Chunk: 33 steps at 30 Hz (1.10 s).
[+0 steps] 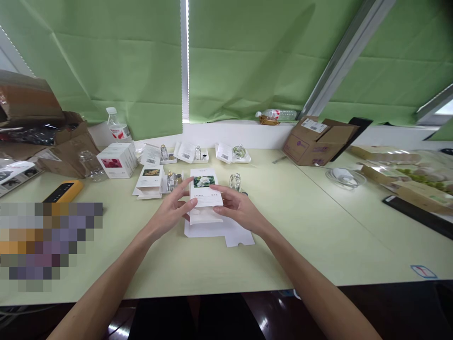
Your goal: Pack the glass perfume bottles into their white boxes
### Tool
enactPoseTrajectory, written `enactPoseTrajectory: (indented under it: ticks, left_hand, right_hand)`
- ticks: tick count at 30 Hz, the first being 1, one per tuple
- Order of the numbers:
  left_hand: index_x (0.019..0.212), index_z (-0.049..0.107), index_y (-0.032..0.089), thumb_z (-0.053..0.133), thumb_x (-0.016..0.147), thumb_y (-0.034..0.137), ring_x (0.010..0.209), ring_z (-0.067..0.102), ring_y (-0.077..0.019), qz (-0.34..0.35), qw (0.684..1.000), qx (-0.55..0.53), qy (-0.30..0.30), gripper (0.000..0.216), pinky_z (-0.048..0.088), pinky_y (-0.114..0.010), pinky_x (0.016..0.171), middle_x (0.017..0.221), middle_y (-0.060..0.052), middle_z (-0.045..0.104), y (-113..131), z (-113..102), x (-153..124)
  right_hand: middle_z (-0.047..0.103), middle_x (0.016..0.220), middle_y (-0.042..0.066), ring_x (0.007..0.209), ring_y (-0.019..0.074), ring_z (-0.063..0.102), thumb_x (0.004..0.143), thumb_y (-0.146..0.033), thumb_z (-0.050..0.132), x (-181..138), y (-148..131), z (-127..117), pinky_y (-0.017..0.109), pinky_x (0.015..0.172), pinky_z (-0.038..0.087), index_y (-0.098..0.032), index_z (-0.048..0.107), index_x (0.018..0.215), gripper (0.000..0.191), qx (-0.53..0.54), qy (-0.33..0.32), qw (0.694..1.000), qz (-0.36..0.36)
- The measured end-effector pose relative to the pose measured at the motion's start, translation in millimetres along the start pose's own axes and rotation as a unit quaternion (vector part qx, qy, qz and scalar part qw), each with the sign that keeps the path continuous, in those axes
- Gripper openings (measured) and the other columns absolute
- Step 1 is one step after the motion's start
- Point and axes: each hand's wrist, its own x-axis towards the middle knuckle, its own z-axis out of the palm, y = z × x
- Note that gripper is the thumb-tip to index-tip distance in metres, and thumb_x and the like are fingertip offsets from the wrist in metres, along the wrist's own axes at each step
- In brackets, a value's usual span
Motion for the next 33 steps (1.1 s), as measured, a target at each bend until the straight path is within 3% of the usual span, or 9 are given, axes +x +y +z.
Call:
enactPoseTrajectory:
  ticks: [4,10,18,26,33]
  left_hand:
    - [0.143,0.039,0.037,0.069,0.081,0.044,0.095,0.061,-0.0215,0.012,0.999,0.023,-0.042,0.070,0.055,-0.034,0.073,0.138,-0.010,0.048,-5.2,-1.3,-0.1]
    - [0.143,0.038,0.036,0.072,0.079,0.040,0.082,0.060,-0.0165,0.015,0.999,0.032,-0.037,0.073,0.054,-0.036,0.075,0.133,-0.010,0.053,-6.9,-1.2,0.0]
    - [0.140,0.044,0.033,0.071,0.079,0.042,0.090,0.064,-0.0211,0.001,1.000,0.006,-0.004,0.067,0.055,-0.034,0.072,0.128,-0.011,0.057,-0.6,1.4,-1.1]
    - [0.137,0.044,0.031,0.070,0.079,0.042,0.099,0.063,-0.0241,0.012,1.000,-0.010,-0.008,0.064,0.056,-0.034,0.073,0.126,-0.010,0.059,-0.8,1.1,-0.1]
    - [0.134,0.047,0.029,0.072,0.078,0.042,0.090,0.064,-0.0209,0.014,1.000,-0.001,-0.007,0.063,0.056,-0.033,0.069,0.120,-0.011,0.061,1.3,0.1,-0.9]
  right_hand:
    - [0.066,0.116,0.005,0.103,0.0234,0.064,0.083,-0.036,0.068,-0.1,0.9,-2.4,0.047,0.093,0.051,-0.032,0.052,0.134,0.054,0.011,0.006,1.000,0.002]
    - [0.065,0.120,0.006,0.104,0.0242,0.064,0.083,-0.036,0.068,0.9,1.6,-3.5,0.048,0.093,0.051,-0.033,0.053,0.132,0.052,0.008,0.013,1.000,-0.002]
    - [0.065,0.115,0.006,0.102,0.0246,0.064,0.082,-0.040,0.069,-0.8,-1.7,-3.5,0.050,0.093,0.052,-0.033,0.049,0.137,0.059,-0.004,-0.002,1.000,0.009]
    - [0.066,0.109,0.005,0.102,0.0242,0.063,0.082,-0.039,0.070,-0.2,-2.0,-5.0,0.047,0.091,0.052,-0.032,0.051,0.134,0.056,-0.002,-0.008,1.000,0.010]
    - [0.066,0.108,0.006,0.102,0.0249,0.063,0.084,-0.042,0.067,-0.3,-3.3,-4.0,0.048,0.090,0.052,-0.031,0.053,0.133,0.052,0.000,-0.003,1.000,0.003]
